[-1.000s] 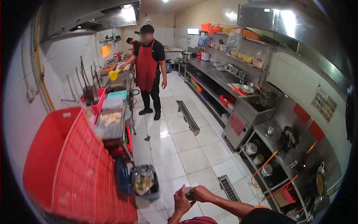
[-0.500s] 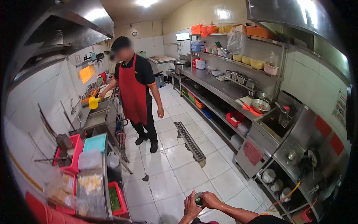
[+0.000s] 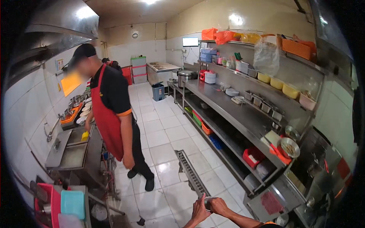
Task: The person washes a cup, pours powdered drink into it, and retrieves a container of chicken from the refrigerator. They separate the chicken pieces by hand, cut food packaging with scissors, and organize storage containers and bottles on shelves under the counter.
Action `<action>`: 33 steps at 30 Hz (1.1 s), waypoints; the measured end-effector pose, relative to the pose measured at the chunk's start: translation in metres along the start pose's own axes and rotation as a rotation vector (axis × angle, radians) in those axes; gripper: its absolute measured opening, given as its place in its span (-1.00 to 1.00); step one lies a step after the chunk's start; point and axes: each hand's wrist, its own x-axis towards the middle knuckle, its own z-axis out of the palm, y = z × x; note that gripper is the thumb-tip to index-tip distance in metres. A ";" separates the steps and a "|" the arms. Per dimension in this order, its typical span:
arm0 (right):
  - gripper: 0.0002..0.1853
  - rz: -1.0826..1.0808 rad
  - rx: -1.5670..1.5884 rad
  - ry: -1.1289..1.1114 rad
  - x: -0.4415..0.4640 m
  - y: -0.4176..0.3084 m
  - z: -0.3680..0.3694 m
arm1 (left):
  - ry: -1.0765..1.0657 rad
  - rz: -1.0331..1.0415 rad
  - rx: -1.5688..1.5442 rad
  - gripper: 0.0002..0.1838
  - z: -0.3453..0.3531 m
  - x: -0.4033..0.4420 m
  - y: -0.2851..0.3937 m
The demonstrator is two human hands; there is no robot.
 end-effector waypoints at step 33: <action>-0.67 -0.306 0.244 0.114 1.002 0.393 -0.181 | 0.148 0.089 0.035 0.21 -0.002 0.993 -0.402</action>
